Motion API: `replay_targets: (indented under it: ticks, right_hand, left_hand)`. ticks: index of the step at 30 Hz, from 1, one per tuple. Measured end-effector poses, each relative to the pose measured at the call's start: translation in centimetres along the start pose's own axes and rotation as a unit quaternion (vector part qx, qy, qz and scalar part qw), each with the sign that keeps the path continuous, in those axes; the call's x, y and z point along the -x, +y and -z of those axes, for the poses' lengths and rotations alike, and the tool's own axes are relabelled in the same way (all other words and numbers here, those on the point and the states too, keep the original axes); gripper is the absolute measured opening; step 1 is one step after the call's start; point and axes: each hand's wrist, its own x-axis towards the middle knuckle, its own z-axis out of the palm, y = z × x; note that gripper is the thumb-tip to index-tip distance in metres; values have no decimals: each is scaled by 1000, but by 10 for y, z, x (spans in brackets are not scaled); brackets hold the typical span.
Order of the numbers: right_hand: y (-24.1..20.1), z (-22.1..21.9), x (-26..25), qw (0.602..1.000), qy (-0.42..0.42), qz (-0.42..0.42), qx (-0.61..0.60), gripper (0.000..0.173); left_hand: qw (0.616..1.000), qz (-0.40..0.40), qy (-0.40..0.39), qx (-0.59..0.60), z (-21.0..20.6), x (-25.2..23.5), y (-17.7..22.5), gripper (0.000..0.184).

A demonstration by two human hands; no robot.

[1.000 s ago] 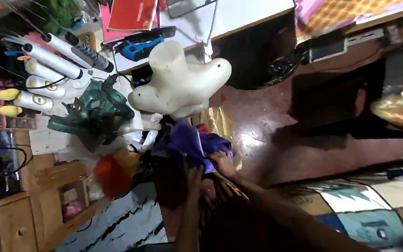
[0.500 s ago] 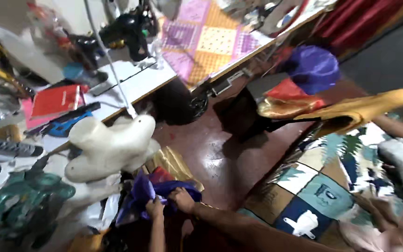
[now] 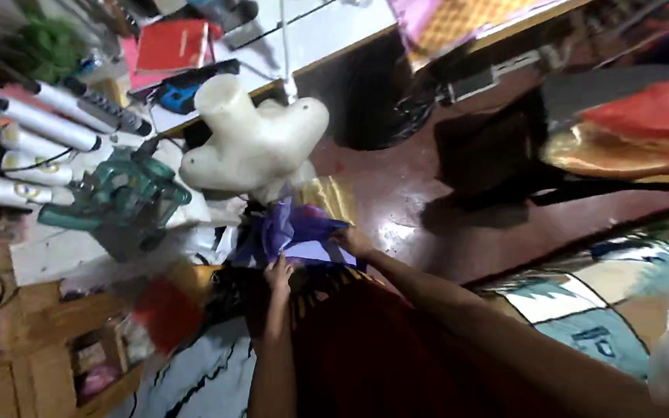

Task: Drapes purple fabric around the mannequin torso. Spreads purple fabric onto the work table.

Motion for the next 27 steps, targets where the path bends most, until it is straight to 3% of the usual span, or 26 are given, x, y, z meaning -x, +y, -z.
replay_targets:
  ticks: [5,11,15,18,20,23,27]
  right_hand:
    - [6,10,-21,994,30,-100,-36,29]
    - [10,3,-41,974,-57,-212,50,40]
    - [2,-10,-37,990,-36,-134,20,30]
    - [-10,-20,-29,994,-102,-34,-6,26]
    - [-14,-30,-23,990,-138,-25,-15,27]
    - [-23,-48,-11,975,-133,-94,-148,30]
    - [-45,-66,-7,906,-124,-231,-331,51]
  left_hand:
    - [999,-7,8,-34,20,-7,-19,36]
    - [989,-63,-25,-132,25,-6,-47,30]
    - [977,-54,-40,-201,23,0,-51,41]
    - [977,-58,-38,-202,22,4,-55,37]
    - [979,-58,-39,-190,20,6,-54,36]
    - [979,-60,-40,-193,18,7,-50,35]
    - [980,-99,-32,-167,16,2,-57,32]
